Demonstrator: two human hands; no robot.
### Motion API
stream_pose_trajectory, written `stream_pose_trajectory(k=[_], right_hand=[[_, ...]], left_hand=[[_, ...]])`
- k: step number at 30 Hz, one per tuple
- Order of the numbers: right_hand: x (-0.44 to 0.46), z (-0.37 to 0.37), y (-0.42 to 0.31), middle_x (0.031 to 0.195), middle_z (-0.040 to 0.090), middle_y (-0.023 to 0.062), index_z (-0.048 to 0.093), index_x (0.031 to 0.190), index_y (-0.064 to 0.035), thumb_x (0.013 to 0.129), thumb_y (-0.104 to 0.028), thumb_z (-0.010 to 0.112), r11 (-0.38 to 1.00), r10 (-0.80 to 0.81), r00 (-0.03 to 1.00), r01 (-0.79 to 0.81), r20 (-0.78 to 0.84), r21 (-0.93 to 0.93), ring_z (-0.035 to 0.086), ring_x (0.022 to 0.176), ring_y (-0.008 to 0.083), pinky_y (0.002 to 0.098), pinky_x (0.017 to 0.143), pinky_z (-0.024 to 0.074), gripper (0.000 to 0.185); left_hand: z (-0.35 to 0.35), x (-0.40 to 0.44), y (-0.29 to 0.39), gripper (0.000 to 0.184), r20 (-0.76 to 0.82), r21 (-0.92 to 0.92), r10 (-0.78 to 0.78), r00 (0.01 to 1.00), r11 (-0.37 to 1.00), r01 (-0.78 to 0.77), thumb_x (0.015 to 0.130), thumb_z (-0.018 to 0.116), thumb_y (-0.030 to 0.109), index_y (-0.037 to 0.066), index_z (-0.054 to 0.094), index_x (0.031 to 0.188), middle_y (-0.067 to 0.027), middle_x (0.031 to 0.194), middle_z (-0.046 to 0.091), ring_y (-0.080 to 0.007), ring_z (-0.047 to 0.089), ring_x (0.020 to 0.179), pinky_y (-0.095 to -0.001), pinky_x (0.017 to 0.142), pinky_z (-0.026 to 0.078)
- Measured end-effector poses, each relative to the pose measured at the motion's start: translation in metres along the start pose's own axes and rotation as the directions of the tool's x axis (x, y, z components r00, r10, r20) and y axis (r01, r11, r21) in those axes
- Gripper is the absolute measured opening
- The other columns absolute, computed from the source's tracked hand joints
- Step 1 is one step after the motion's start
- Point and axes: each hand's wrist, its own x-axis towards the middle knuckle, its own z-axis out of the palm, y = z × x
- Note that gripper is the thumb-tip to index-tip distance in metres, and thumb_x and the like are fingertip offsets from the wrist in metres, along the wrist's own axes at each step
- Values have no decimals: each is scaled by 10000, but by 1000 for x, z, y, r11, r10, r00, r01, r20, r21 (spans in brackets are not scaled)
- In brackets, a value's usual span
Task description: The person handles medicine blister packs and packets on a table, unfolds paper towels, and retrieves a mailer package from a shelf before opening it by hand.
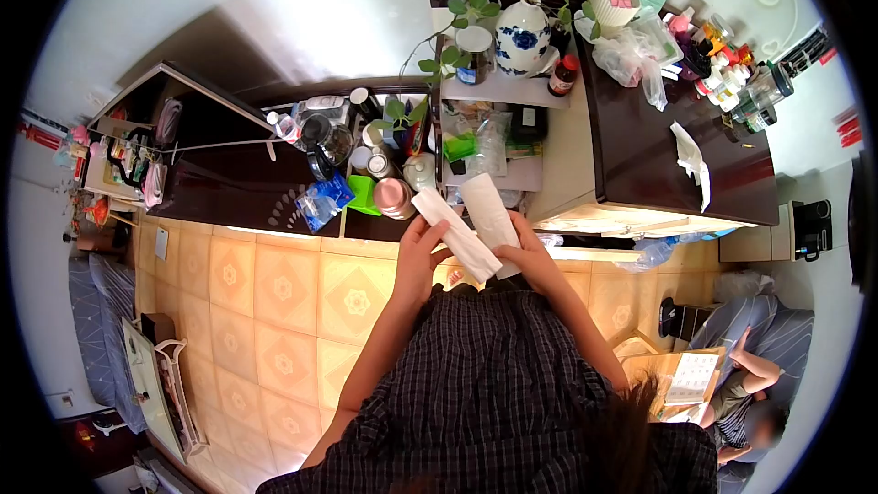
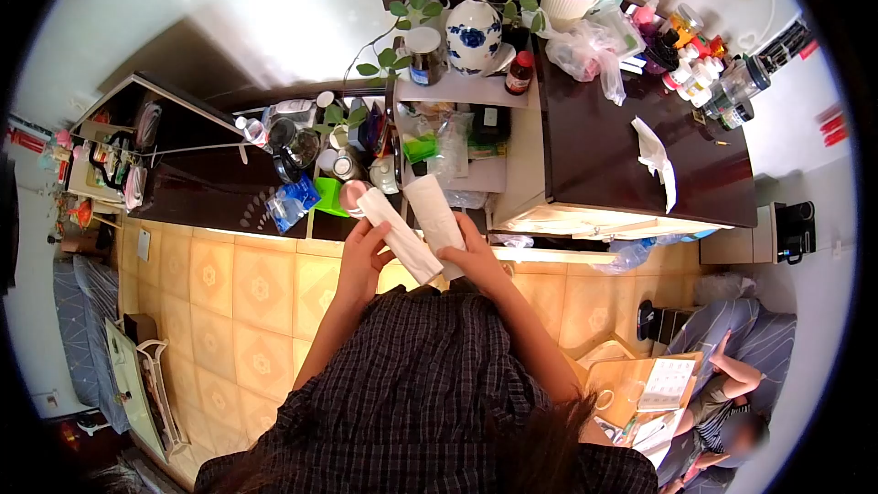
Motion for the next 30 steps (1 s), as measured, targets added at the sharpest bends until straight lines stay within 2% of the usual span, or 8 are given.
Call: stream_pose_trajectory(k=[3,5,8,14,17,20,23,30], right_hand=[[3,3,6,1255,533,101,392,1402,-43,817,-71,598,999,24,999,-25,42,24,514,1167,185,292,990,406,621],[5,4,12,1264,530,104,389,1411,-44,839,-86,568,998,16,997,-20,70,53,511,1168,183,292,990,406,601],[7,8,11,1251,540,103,387,1413,-51,882,-114,519,989,113,989,-121,93,86,561,1113,188,299,962,443,551],[3,14,-1,1192,579,150,332,1420,-52,977,-208,474,902,193,959,-257,209,347,682,884,231,336,746,563,490],[7,17,0,1151,596,160,320,1414,-40,972,-221,536,929,211,963,-251,168,271,692,853,243,341,709,567,525],[0,20,-5,1132,600,150,328,1406,-34,933,-182,620,986,131,977,-147,170,84,692,864,227,331,721,565,575],[-3,23,-13,1117,603,141,328,1405,-35,902,-153,674,983,140,972,-159,189,90,690,861,210,324,728,564,621],[-1,24,-12,1125,598,135,330,1402,-35,910,-178,677,988,129,979,-140,159,62,684,856,188,307,730,561,619]], left_hand=[[-1,2,-7,294,64,93,12,998,995,-18,940,621,141,2,580,1196,-55,1066,650,-122,613,907,-245,794,478],[-5,3,-11,305,146,149,5,989,988,-27,928,643,130,-5,573,1192,-46,1035,662,-105,596,863,-244,745,468],[3,1,-13,304,103,208,33,994,977,-55,925,655,128,-12,568,1181,-42,992,668,-102,600,841,-247,728,476],[-2,6,-23,306,76,262,125,989,955,-140,926,667,131,-24,560,1167,-65,978,667,-104,615,808,-242,690,494],[-1,7,-24,303,69,297,146,987,941,-160,920,679,131,-24,561,1153,-67,964,666,-106,621,796,-241,675,499],[-3,9,-26,293,81,325,163,983,928,-181,917,686,130,-24,564,1134,-65,940,663,-106,621,780,-237,659,498],[1,6,-21,278,97,330,166,981,925,-189,913,691,128,-21,572,1115,-66,917,661,-103,619,763,-234,656,495],[2,7,-21,186,71,354,162,984,919,-177,923,687,143,12,564,972,-53,819,647,-90,595,673,-218,607,477]])
